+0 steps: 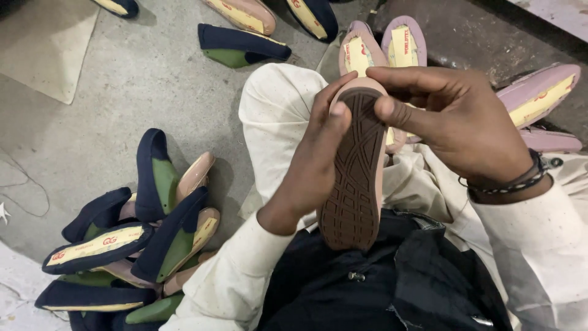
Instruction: The person sits on the floor and repeatedly takes a slipper upper and a separate sole from a nearby box. They align the sole with the upper and press the edges together by hand to attach them, then place the assembled slipper aside.
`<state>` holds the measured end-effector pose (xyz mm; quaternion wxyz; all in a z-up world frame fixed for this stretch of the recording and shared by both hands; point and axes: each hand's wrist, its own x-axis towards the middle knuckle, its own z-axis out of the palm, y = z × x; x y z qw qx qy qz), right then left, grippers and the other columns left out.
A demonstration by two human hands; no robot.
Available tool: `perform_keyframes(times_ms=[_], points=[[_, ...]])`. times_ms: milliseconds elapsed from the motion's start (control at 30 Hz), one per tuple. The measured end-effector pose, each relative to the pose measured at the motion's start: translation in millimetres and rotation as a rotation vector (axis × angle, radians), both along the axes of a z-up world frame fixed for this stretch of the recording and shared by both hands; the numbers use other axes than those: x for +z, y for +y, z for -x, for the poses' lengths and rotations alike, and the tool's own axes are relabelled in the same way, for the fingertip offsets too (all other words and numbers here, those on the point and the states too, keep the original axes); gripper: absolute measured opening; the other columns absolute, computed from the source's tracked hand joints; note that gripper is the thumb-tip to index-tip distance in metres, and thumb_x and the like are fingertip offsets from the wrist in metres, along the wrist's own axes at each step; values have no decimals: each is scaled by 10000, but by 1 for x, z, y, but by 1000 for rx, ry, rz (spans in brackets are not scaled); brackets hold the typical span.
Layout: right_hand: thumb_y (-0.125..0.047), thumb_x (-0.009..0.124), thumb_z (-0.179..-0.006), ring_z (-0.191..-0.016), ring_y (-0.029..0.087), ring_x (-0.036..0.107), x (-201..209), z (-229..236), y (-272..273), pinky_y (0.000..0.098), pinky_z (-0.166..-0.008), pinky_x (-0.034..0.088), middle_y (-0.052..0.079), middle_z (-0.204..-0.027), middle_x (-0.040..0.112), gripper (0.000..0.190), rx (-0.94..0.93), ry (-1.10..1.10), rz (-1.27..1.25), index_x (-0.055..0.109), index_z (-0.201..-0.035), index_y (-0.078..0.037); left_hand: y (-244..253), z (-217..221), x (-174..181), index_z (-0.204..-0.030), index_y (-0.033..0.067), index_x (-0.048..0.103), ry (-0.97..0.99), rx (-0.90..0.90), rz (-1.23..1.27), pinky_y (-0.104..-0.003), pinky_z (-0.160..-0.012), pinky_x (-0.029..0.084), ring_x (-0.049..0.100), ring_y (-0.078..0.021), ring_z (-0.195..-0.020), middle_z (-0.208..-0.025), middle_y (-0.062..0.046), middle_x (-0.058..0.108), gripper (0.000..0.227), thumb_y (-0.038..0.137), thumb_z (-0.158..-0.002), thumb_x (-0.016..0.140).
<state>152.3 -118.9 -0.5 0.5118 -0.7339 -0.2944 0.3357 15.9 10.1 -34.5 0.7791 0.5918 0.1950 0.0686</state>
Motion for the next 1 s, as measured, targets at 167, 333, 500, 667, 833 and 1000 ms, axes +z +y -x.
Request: perform_keyframes(times_ms=[167,333,500,667,833,1000], points=[[-171,643,-918,-1105,223,760,-18,4,7,368,-964,693,126,-1325,724,398,-37,214,-13,633,-1312,-114,4,-1,-12,-1484,128,455,-66,15,247,-358,-1097,482,501,-220,-1353,-1486,-129,476,578,497,-1039,435],[-213,734,-856,-1034,87,676,-45,6,9,210,-855,600,69,-1246,749,535,4,206,40,646,-1369,-89,-7,8,5,-1472,81,358,274,-3,-103,-369,-1106,467,543,-236,-1366,-1428,-99,526,929,395,-702,771],[-172,726,-914,-572,76,414,-57,5,6,246,-484,396,-3,-808,602,536,76,262,-51,629,-1429,-58,-4,7,1,-1442,105,389,395,-12,-111,-318,-847,523,619,-165,-1008,-1131,-47,592,836,187,-669,699],[-158,694,-917,-990,114,663,-58,3,4,243,-688,560,81,-1226,725,584,162,197,-58,551,-1475,-62,-3,6,-9,-1454,104,363,358,-32,9,-315,-777,534,635,-156,-904,-1030,-52,622,826,113,-691,681],[-201,728,-863,-1258,206,660,-53,2,2,352,-1077,574,84,-1351,670,643,244,60,-37,518,-1456,-66,-4,12,-30,-1465,97,331,189,-76,-13,-330,-1028,530,614,-189,-1224,-1322,-81,585,826,188,-778,779],[-172,811,-762,-1266,203,629,-49,6,2,364,-1023,578,64,-1368,643,791,258,92,48,481,-1476,-84,-7,20,-9,-1445,84,324,376,-106,-90,-356,-975,543,612,-211,-1234,-1339,-90,574,921,443,-704,736]])
